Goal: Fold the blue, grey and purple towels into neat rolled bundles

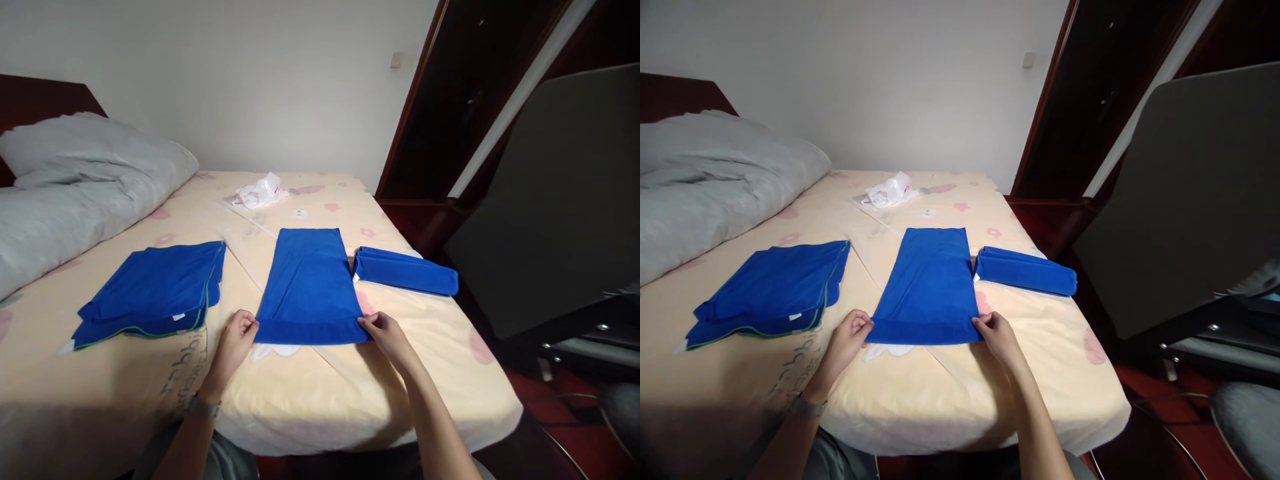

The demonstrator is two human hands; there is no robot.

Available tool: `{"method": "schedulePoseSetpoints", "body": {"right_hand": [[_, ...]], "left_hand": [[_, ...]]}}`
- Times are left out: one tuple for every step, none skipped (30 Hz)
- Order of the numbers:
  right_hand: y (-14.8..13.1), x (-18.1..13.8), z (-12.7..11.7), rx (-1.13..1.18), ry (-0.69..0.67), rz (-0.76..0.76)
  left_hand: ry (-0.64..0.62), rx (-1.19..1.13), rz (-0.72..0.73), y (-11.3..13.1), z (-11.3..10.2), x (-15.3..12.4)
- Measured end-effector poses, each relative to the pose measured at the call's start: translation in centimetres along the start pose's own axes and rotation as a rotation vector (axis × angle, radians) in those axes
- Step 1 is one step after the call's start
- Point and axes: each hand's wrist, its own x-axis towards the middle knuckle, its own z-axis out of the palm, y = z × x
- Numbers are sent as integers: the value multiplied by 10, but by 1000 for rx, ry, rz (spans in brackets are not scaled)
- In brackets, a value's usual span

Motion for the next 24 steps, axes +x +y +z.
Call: {"method": "schedulePoseSetpoints", "body": {"right_hand": [[1,0,-3,-52,18,3],[1,0,-7,-109,26,11],[2,0,-10,-168,23,25],[2,-2,-13,-227,14,43],[1,-4,-15,-280,0,64],[0,-6,-16,-333,-15,81],[-1,-9,-17,-392,-26,95],[-2,-12,-17,-455,-33,99],[-4,-14,-18,-516,-37,89],[-6,-16,-19,-573,-37,70],[-8,-18,-20,-628,-25,48],[-9,-20,-23,-676,3,22],[-11,-21,-27,-711,43,-8],[-12,-21,-31,-724,83,-48],[-14,-22,-35,-711,112,-97],[-16,-24,-39,-672,114,-154],[-17,-25,-42,-613,75,-214],[-18,-26,-44,-546,-6,-268],[-17,-27,-45,-490,-108,-311],[-16,-28,-45,-458,-207,-335],[-15,-29,-44,-451,-284,-342],[-12,-28,-42,-465,-330,-338],[-10,-27,-40,-488,-336,-330],[-8,-25,-38,-508,-315,-324]], "left_hand": [[13,2,17,2,-2,-1],[24,6,35,3,-3,-1],[30,17,54,5,-5,-2],[35,45,75,6,-7,-4],[37,101,94,6,-9,-5],[31,182,113,7,-10,-6],[21,279,131,7,-11,-8],[11,375,144,7,-11,-9],[7,454,153,8,-11,-10],[14,506,166,10,-11,-11],[26,526,191,11,-11,-12],[35,522,231,14,-11,-13],[23,511,290,17,-11,-14],[-23,502,364,20,-11,-16],[-101,501,444,22,-11,-17],[-194,511,512,24,-11,-18],[-276,530,559,25,-11,-19],[-335,555,584,25,-11,-19],[-368,578,591,24,-11,-19],[-376,593,586,23,-10,-19],[-373,602,575,22,-10,-17],[-367,604,566,20,-10,-16],[-365,601,561,18,-10,-14],[-362,593,556,17,-11,-12]]}}
